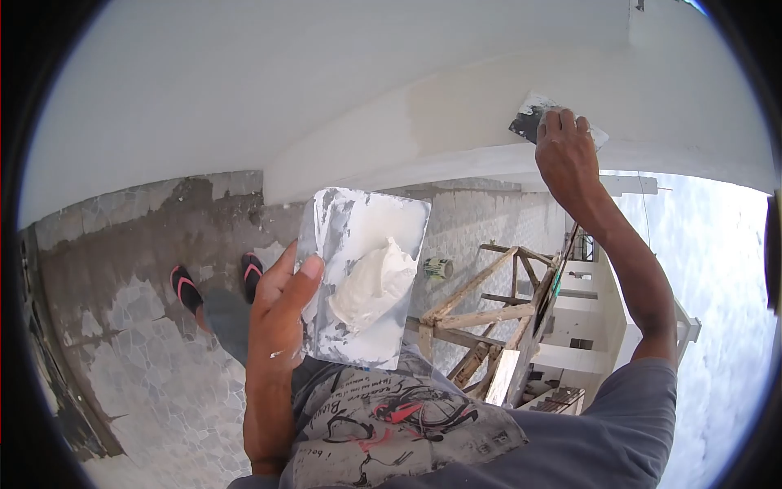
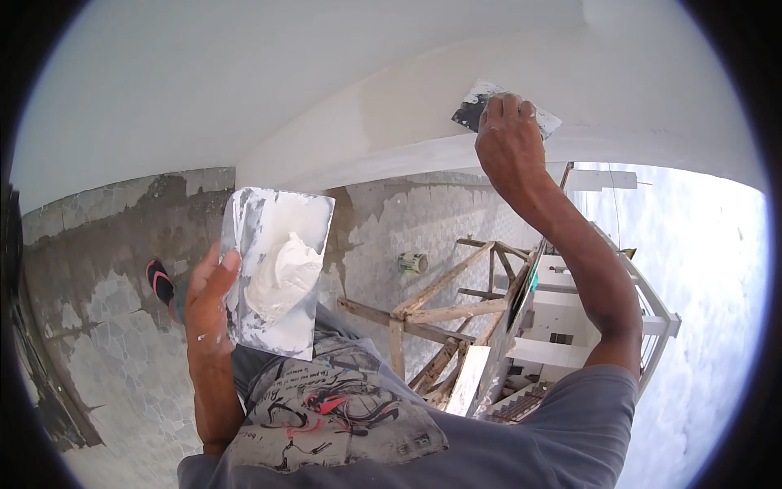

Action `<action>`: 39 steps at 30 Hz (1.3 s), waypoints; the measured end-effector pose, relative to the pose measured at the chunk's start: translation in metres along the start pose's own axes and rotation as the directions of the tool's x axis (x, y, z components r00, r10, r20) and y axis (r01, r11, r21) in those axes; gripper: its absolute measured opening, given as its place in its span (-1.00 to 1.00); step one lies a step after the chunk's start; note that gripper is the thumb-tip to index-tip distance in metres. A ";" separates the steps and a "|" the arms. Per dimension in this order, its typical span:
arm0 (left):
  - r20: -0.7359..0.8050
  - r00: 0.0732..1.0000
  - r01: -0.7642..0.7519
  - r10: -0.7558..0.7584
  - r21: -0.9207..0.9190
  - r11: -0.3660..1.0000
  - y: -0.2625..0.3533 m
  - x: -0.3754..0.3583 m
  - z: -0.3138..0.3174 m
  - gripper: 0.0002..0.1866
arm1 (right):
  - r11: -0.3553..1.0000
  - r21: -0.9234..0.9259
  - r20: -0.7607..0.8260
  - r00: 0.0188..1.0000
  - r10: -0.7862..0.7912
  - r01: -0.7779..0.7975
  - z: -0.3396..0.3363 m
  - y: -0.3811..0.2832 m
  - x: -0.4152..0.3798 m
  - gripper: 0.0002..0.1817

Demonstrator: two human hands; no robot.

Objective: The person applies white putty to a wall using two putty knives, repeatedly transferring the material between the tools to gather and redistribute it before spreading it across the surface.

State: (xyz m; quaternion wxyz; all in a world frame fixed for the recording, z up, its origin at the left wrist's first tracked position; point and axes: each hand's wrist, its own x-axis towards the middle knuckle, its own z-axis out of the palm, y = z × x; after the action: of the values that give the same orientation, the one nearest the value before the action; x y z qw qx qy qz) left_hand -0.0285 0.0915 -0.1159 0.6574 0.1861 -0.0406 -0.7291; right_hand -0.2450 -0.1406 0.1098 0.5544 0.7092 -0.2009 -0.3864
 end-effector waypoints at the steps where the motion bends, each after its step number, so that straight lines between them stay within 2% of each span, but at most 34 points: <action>1: 0.009 1.000 -0.002 0.002 -0.007 1.000 0.003 -0.002 -0.009 -0.47 | 0.994 0.049 0.010 0.995 -0.098 0.097 -0.010 -0.014 -0.001 -0.73; 2: 0.015 1.000 -0.003 0.003 -0.010 1.000 0.003 -0.003 -0.010 -0.47 | 0.966 0.161 0.056 0.975 -0.216 0.205 -0.017 -0.016 -0.002 -0.73; 4: -0.002 1.000 0.004 -0.004 0.008 1.000 0.004 -0.003 -0.011 -0.47 | 0.920 0.268 0.104 0.940 -0.324 0.287 -0.033 -0.015 0.003 -0.71; 7: 0.002 1.000 0.003 -0.003 0.006 1.000 0.004 -0.002 -0.011 -0.48 | 0.966 0.146 -0.134 0.972 -0.192 0.211 -0.024 0.009 0.026 -0.77; 9: 0.010 1.000 0.003 -0.003 0.003 1.000 0.003 -0.003 -0.012 -0.48 | 0.990 0.078 -0.079 0.991 -0.112 0.118 -0.016 0.036 0.048 -0.77; 10: 0.013 1.000 0.004 -0.004 0.004 1.000 0.003 -0.003 -0.013 -0.49 | 0.990 0.087 -0.028 0.994 -0.108 0.110 -0.003 0.047 0.061 -0.63; 12: 0.007 1.000 0.005 -0.004 -0.002 1.000 0.002 -0.002 -0.016 -0.50 | 0.985 0.068 -0.059 0.987 -0.152 0.156 0.016 0.055 0.076 -0.63; 15: -0.010 1.000 0.010 -0.010 -0.017 1.000 0.000 -0.002 -0.017 -0.51 | 0.985 0.056 0.035 0.986 -0.163 0.161 0.022 0.052 0.081 -0.63; 18: -0.003 1.000 0.019 -0.019 -0.014 1.000 0.001 -0.002 -0.020 -0.50 | 0.977 0.081 0.035 0.979 -0.200 0.197 0.009 0.038 0.057 -0.65; 21: 0.015 1.000 0.017 -0.017 -0.001 1.000 0.004 -0.003 -0.019 -0.50 | 0.950 0.172 0.032 0.962 -0.270 0.261 -0.013 0.019 0.017 -0.67; 22: 0.018 1.000 0.015 -0.015 -0.006 1.000 0.004 -0.002 -0.016 -0.51 | 0.938 0.215 0.066 0.954 -0.291 0.271 -0.019 0.014 0.005 -0.76; 24: 0.022 1.000 0.013 -0.013 -0.003 1.000 0.006 -0.002 -0.015 -0.51 | 0.891 0.319 0.107 0.921 -0.374 0.324 -0.037 0.011 -0.009 -0.74; 27: 0.018 1.000 0.015 -0.015 0.011 1.000 0.007 -0.003 -0.017 -0.52 | 0.950 0.193 -0.048 0.970 -0.240 0.245 -0.049 0.028 0.008 -0.74; 28: 0.022 1.000 0.013 -0.013 0.011 1.000 0.007 -0.003 -0.017 -0.52 | 0.963 0.200 -0.055 0.983 -0.173 0.181 -0.047 0.039 0.019 -0.74; 30: 0.027 1.000 0.008 -0.008 0.007 1.000 0.006 -0.002 -0.014 -0.53 | 0.992 0.080 -0.121 0.989 -0.085 0.095 -0.018 0.061 0.035 -0.74; 33: 0.019 1.000 0.012 -0.012 -0.002 1.000 0.005 -0.001 -0.012 -0.52 | 0.995 0.069 -0.135 0.989 -0.068 0.078 0.006 0.070 0.059 -0.73; 39: 0.019 1.000 0.010 -0.010 0.021 1.000 0.005 0.000 -0.017 -0.51 | 0.981 0.043 -0.065 0.981 -0.184 0.187 0.020 0.044 0.073 -0.75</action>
State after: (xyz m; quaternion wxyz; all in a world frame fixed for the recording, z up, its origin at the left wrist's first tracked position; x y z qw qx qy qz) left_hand -0.0178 0.0944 -0.1302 0.6514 0.1862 -0.0537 -0.7336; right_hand -0.2088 -0.2185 0.1253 0.5045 0.7494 -0.1264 -0.4098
